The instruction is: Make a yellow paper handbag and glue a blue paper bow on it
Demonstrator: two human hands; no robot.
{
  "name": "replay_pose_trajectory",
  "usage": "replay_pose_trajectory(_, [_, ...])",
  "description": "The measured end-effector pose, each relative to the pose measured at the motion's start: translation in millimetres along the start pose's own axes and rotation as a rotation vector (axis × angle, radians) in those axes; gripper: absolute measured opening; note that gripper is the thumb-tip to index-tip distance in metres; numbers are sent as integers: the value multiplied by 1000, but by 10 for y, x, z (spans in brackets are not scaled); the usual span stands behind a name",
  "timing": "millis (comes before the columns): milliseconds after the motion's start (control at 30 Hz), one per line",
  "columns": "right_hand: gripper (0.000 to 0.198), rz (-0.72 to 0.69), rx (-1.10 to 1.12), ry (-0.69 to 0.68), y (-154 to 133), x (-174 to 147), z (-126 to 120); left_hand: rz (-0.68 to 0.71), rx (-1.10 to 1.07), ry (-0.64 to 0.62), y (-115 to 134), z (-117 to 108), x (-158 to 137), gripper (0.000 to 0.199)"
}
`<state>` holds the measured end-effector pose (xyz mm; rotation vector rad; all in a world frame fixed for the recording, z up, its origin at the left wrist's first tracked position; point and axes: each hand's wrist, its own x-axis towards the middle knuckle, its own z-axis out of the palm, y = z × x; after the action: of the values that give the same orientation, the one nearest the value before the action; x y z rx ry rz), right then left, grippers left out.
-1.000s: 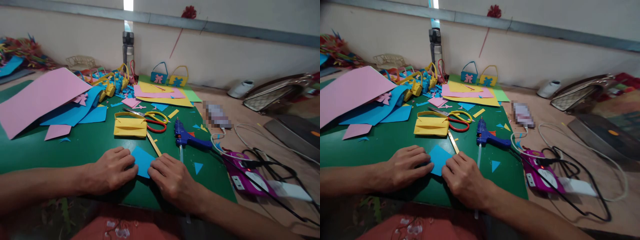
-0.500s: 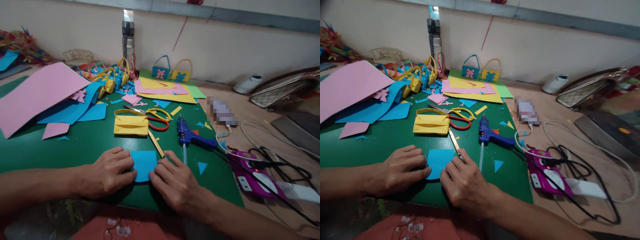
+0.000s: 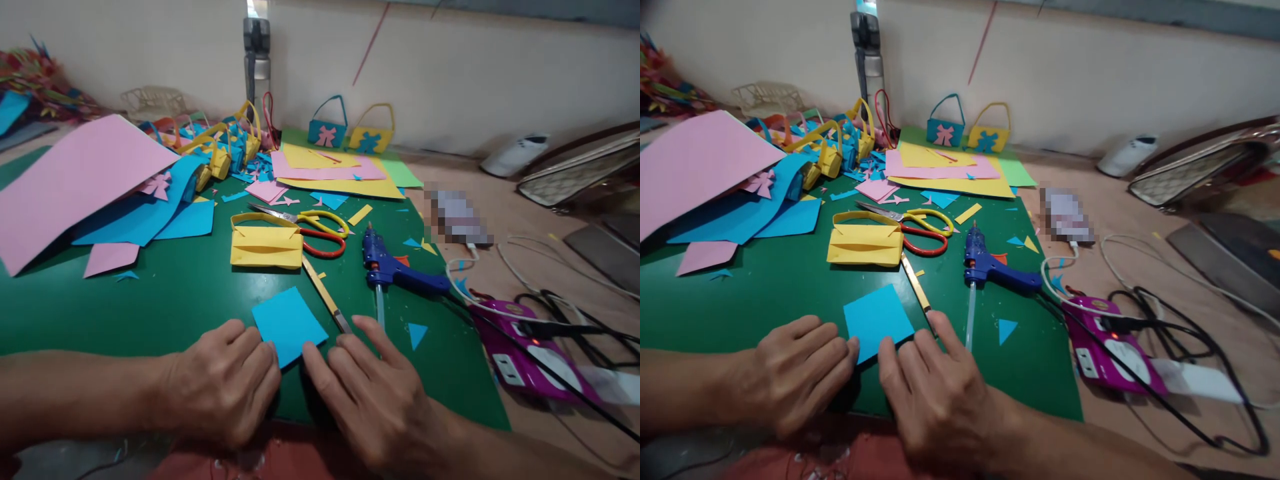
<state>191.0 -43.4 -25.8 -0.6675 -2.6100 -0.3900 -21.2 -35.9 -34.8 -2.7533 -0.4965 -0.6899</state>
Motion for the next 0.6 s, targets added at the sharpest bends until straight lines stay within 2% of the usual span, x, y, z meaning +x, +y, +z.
replay_pose_trajectory(167, [35, -21, 64, 1, -33, 33, 30, 26, 8, 28, 41, 2, 24, 18])
replay_pose_trajectory(333, [35, -10, 55, -10, 53, -3, -15, -92, -27, -55, -111, -26, -83, 27])
replay_pose_trajectory(500, [36, 142, 67, -98, 135, 9, 25, -64, -134, -139, -226, -96, -125, 26])
replay_pose_trajectory(600, [27, 209, 99, -95, 123, 14, 63, -83, -152, -196, -218, -118, -111, 24])
